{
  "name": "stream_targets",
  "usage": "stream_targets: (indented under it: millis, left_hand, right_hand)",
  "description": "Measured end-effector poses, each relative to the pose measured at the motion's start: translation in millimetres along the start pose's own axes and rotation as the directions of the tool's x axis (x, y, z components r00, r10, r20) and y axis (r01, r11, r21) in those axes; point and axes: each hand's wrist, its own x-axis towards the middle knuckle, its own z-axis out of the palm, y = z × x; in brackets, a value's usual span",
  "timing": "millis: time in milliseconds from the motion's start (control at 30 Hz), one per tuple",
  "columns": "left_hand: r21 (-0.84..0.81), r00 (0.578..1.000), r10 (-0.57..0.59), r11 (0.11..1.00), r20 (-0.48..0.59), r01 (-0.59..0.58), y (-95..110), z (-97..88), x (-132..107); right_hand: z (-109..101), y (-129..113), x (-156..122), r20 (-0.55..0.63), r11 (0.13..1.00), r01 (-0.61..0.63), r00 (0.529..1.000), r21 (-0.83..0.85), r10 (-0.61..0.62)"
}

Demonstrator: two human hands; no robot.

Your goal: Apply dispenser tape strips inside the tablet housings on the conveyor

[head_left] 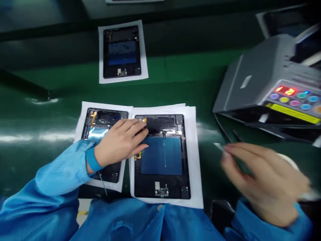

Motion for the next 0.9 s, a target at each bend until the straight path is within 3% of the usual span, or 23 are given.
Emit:
stream_targets:
  millis: [133,233,300,900]
  left_hand:
    - [-0.014,0.996,-0.079,0.997,0.048,0.080,-18,13.5,-20]
    - [-0.060,0.997,-0.070,0.996,0.016,0.071,-21,26.7,-22]
    - [-0.088,0.997,-0.074,0.993,-0.007,0.073,-21,32.4,-23]
    - [-0.176,0.993,-0.106,0.980,-0.046,0.096,-16,42.9,-27]
  right_hand:
    - [61,-66,71,0.120,0.980,0.189,0.973,0.066,-0.196]
    - [102,-86,99,0.140,0.977,0.211,0.967,0.027,-0.213]
    - [117,-90,103,0.156,0.979,0.203,0.967,0.012,-0.203]
    - [120,-88,99,0.257,0.974,0.227,0.943,-0.025,-0.213]
